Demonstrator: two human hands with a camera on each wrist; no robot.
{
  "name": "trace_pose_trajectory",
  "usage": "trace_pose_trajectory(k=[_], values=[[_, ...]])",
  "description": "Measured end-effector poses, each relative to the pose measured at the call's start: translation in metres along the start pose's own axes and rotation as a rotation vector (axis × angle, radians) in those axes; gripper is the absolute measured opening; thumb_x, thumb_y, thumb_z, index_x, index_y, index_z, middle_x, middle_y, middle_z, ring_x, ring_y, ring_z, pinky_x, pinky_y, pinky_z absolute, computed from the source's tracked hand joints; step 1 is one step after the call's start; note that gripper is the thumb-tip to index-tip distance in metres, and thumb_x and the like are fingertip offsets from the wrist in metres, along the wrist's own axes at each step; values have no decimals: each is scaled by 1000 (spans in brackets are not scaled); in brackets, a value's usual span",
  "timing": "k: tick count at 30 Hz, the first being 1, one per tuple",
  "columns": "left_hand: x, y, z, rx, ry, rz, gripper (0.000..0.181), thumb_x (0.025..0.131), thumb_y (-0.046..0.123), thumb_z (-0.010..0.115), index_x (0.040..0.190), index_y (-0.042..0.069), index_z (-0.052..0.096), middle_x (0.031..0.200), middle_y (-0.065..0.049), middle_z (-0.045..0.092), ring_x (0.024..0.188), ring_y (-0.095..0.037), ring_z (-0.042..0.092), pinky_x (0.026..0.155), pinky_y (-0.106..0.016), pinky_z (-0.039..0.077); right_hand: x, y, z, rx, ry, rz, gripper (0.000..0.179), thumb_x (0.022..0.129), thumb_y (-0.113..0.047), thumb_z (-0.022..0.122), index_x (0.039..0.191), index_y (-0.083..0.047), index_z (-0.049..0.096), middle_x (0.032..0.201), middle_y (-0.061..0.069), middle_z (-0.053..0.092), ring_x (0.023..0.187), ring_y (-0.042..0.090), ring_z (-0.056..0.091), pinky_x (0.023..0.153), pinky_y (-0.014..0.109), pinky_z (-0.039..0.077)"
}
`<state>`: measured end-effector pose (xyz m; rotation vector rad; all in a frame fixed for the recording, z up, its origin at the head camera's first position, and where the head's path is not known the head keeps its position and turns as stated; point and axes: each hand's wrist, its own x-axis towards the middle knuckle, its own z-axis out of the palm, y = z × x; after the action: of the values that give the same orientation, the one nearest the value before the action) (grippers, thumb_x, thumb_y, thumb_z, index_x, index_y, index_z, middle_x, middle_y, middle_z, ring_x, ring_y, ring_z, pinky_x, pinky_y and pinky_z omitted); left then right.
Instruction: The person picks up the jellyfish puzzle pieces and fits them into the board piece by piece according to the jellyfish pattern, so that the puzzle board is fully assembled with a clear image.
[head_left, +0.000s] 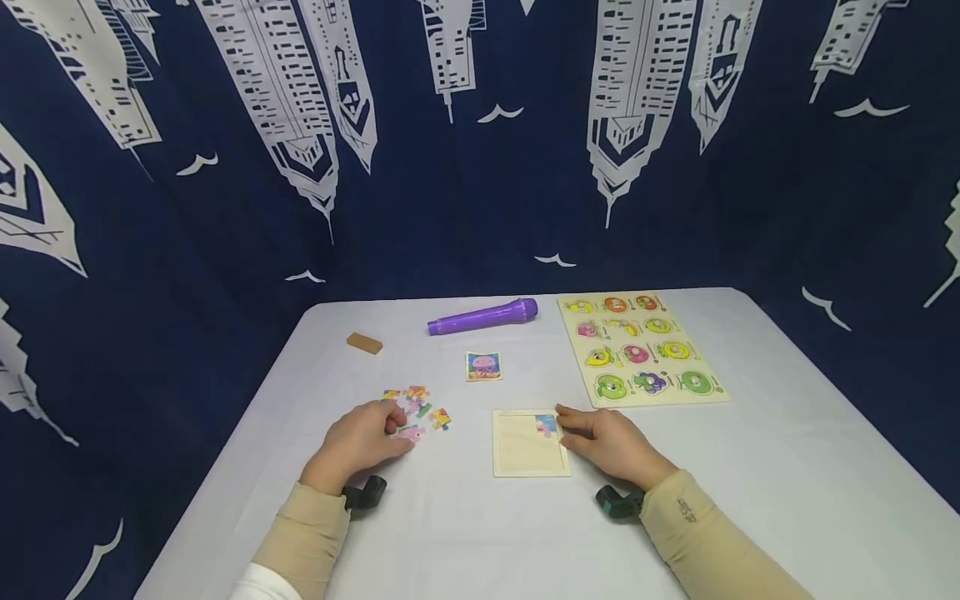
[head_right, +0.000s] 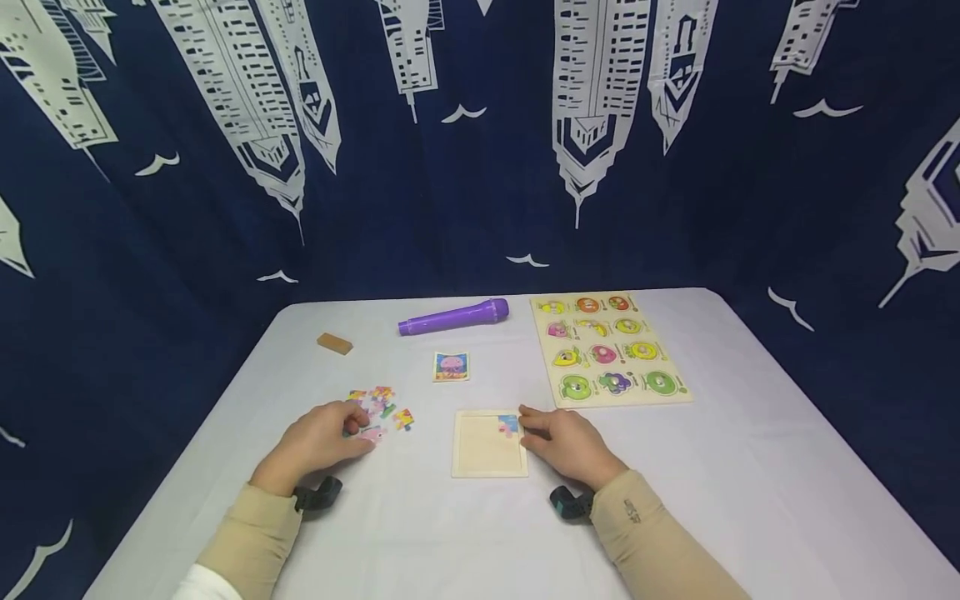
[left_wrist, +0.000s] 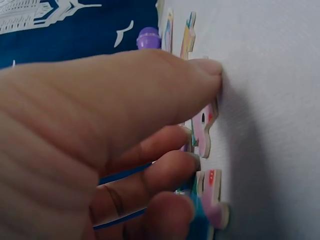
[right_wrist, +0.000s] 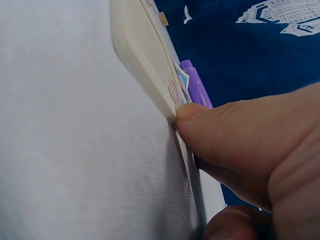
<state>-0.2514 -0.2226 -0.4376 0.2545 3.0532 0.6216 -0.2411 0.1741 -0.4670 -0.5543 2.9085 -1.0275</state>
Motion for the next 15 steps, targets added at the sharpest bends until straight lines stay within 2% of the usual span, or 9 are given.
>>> trace_pose_trajectory(k=[7, 15], values=[[0, -1, 0, -1, -3, -29, 32, 81, 34, 87, 102, 16, 71, 87, 5, 62, 78, -14, 55, 66, -32, 43, -2, 1, 5, 7, 12, 10, 38, 95, -20, 74, 131, -9, 70, 146, 3, 60, 140, 31, 52, 113, 53, 41], [1, -1, 2, -20, 7, -22, 24, 82, 32, 87, 91, 18, 70, 84, 4, 62, 76, -14, 55, 65, -32, 44, -1, -1, 2, 5, 2, 2, 38, 96, -21, 73, 132, -8, 70, 147, 4, 60, 141, 31, 51, 114, 53, 40]])
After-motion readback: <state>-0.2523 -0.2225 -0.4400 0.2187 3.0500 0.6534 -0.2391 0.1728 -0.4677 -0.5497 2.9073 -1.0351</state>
